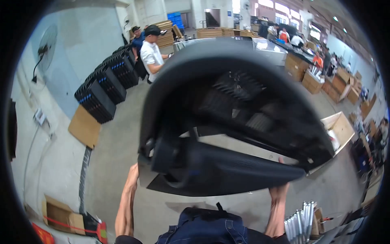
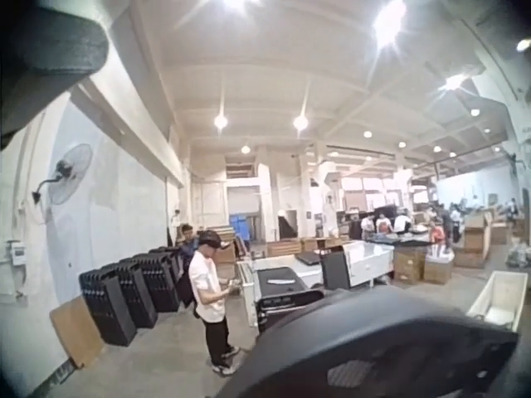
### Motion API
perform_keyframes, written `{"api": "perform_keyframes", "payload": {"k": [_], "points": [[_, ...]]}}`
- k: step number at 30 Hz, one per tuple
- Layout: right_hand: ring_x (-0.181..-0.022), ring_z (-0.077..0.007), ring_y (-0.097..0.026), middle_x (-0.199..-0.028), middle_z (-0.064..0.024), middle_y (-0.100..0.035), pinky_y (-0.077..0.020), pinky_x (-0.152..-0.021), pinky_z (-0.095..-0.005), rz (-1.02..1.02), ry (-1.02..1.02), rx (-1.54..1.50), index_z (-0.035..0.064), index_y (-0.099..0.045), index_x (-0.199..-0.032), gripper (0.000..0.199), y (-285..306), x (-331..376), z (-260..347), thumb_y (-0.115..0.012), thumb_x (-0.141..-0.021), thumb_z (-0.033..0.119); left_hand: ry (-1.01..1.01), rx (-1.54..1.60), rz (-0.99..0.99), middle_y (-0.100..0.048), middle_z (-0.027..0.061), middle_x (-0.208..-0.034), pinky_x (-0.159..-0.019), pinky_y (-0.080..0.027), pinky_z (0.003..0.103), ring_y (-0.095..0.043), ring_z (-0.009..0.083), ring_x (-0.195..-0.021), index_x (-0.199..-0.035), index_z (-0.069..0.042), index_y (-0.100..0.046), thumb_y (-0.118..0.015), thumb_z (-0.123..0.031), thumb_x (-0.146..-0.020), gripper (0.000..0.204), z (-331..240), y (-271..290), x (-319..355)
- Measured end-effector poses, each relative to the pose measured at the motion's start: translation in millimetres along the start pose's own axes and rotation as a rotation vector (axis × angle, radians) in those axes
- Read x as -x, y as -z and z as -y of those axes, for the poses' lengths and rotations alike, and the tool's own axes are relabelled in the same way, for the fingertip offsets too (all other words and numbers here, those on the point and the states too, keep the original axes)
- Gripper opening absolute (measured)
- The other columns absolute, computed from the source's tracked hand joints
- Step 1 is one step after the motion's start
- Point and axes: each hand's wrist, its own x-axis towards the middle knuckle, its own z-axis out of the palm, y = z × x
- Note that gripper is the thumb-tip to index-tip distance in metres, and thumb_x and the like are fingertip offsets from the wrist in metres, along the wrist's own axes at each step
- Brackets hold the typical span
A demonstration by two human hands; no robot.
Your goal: Assembling components of a treadmill using electric and pneumatic screwdrivers in a manufacturing setting.
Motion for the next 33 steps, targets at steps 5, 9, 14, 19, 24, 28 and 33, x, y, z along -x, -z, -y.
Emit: {"api": "perform_keyframes", "payload": {"k": [5, 9, 14, 19, 24, 28, 33], "points": [[-0.102, -0.0226, -0.066, -0.111, -0.0079, -0.068, -0.0526, -0.097, -0.0401, -0.136, -0.105, -0.59, 0.007, -0.055, -0.137, 0.047, -40.6, -138.7, -118.8, -0.051, -0.105, 0.041, 0.265, 0.082, -0.088, -0.067, 0.0057, -0.09, -0.08, -0.047, 0.035, -0.06, 0.0176, -0.087, -0.098, -0.004, -0.068, -0.058, -0.044, -0.094, 0.041, 169.3, -5.5, -179.7], [-0.084, -0.026, -0.064, -0.093, -0.0159, -0.07, -0.0529, -0.088, -0.0399, 0.196, -0.417, -0.398, 0.0024, -0.065, -0.106, 0.059, -70.9, -244.8, -166.7, -0.042, -0.104, 0.057, 0.639, 0.16, 0.008, -0.068, 0.0128, -0.091, -0.08, -0.05, 0.043, -0.064, 0.0253, -0.092, -0.101, -0.003, -0.066, -0.057, -0.045, -0.094, 0.043, 224.1, -16.5, -261.1], [-0.073, -0.0272, -0.059, -0.071, -0.0147, -0.061, -0.0351, -0.109, -0.0436, 0.413, -0.541, -0.283, 0.0034, -0.061, -0.092, 0.076, -109.3, -370.2, -176.1, -0.015, -0.106, 0.062, 0.737, 0.22, 0.187, -0.057, 0.0048, -0.07, -0.057, -0.044, 0.035, -0.055, 0.019, -0.062, -0.077, -0.011, -0.056, -0.044, -0.051, -0.094, 0.046, 199.1, -112.4, -342.4], [-0.07, -0.0271, -0.054, -0.068, -0.0138, -0.059, -0.0332, -0.108, -0.0428, 0.399, -0.637, -0.193, 0.004, -0.061, -0.083, 0.079, -88.7, -536.5, -221.5, -0.013, -0.105, 0.062, 0.758, 0.43, 0.2, -0.057, 0.0039, -0.075, -0.068, -0.046, 0.031, -0.055, 0.0177, -0.069, -0.081, -0.011, -0.054, -0.052, -0.039, -0.095, 0.032, 246.3, -230.3, -495.4], [-0.069, -0.0276, -0.054, -0.067, -0.0154, -0.058, -0.0304, -0.11, -0.0426, 0.405, -0.684, -0.189, 0.0032, -0.063, -0.085, 0.077, -44.4, -686.0, -304.0, -0.015, -0.106, 0.06, 0.944, 0.516, 0.069, -0.056, 0.0028, -0.078, -0.07, -0.045, 0.029, -0.054, 0.0146, -0.072, -0.072, -0.011, -0.051, -0.06, -0.03, -0.089, 0.028, 293.3, -345.9, -638.5], [-0.068, -0.0281, -0.055, -0.067, -0.0156, -0.057, -0.0307, -0.111, -0.0435, 0.277, -0.747, -0.171, 0.0028, -0.062, -0.083, 0.074, -16.3, -766.9, -378.7, -0.017, -0.107, 0.055, 0.891, 0.33, 0.1, -0.056, 0.0034, -0.075, -0.067, -0.044, 0.03, -0.054, 0.0143, -0.071, -0.071, -0.01, -0.052, -0.061, -0.024, -0.088, 0.024, 314.9, -406.7, -729.3], [-0.067, -0.0274, -0.056, -0.065, -0.0131, -0.058, -0.0353, -0.109, -0.0387, 0.108, -0.769, -0.069, 0.0048, -0.063, -0.08, 0.075, -31.2, -848.2, -407.0, -0.02, -0.106, 0.06, 0.972, 0.283, 0.202, -0.056, -0.0001, -0.067, -0.056, -0.042, 0.034, -0.052, 0.0153, -0.059, -0.072, -0.012, -0.058, -0.062, -0.036, -0.087, 0.028, 330.6, -463.0, -820.9]]}}
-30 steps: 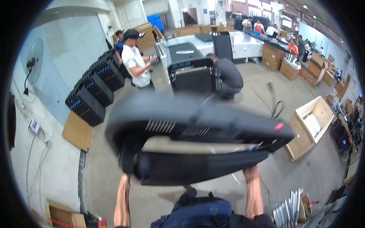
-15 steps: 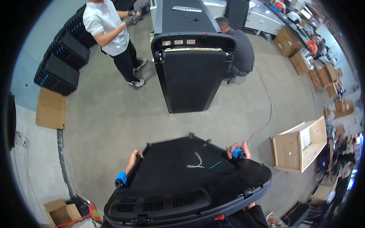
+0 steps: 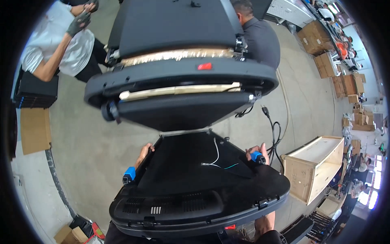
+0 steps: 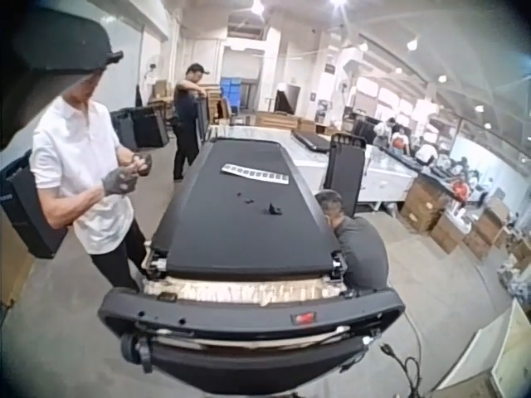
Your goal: Assembling components of a treadmill using electric and pneumatic screwdrivers in a manufacturing setting.
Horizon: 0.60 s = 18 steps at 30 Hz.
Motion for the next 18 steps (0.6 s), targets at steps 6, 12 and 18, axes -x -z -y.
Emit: {"api": "perform_keyframes", "payload": {"k": [6, 12, 18], "points": [[-0.07, -0.0203, -0.058, -0.078, -0.0128, -0.066, -0.0454, -0.068, -0.0319, -0.055, -0.012, 0.098, 0.0024, -0.063, -0.096, 0.07, 7.9, -47.4, 18.2, -0.034, -0.103, 0.066, -0.076, -0.134, 0.024, -0.062, 0.0078, -0.091, -0.078, -0.046, 0.036, -0.059, 0.0218, -0.081, -0.105, -0.007, -0.06, -0.062, -0.044, -0.089, 0.04, -21.1, -28.0, 14.4], [-0.079, -0.0169, -0.063, -0.088, -0.0047, -0.065, -0.0506, -0.071, -0.0289, -0.467, 0.204, -0.123, 0.0041, -0.064, -0.109, 0.056, 29.4, -53.8, -36.2, -0.052, -0.101, 0.058, -0.873, 0.126, 0.338, -0.055, 0.009, -0.145, -0.114, -0.037, 0.044, -0.049, 0.0282, -0.133, -0.149, -0.017, -0.047, -0.055, -0.055, -0.099, 0.064, -33.4, -10.3, 54.4], [-0.066, -0.0185, -0.067, -0.083, -0.011, -0.071, -0.0541, -0.058, -0.0349, -0.486, -0.298, 0.402, 0.0061, -0.062, -0.118, 0.058, -25.1, 86.4, -205.1, -0.053, -0.098, 0.06, -0.572, 0.164, -0.013, -0.051, 0.0039, -0.142, -0.111, -0.04, 0.049, -0.046, 0.0239, -0.135, -0.145, -0.011, -0.045, -0.056, -0.05, -0.099, 0.061, -93.2, -20.4, 83.7]]}}
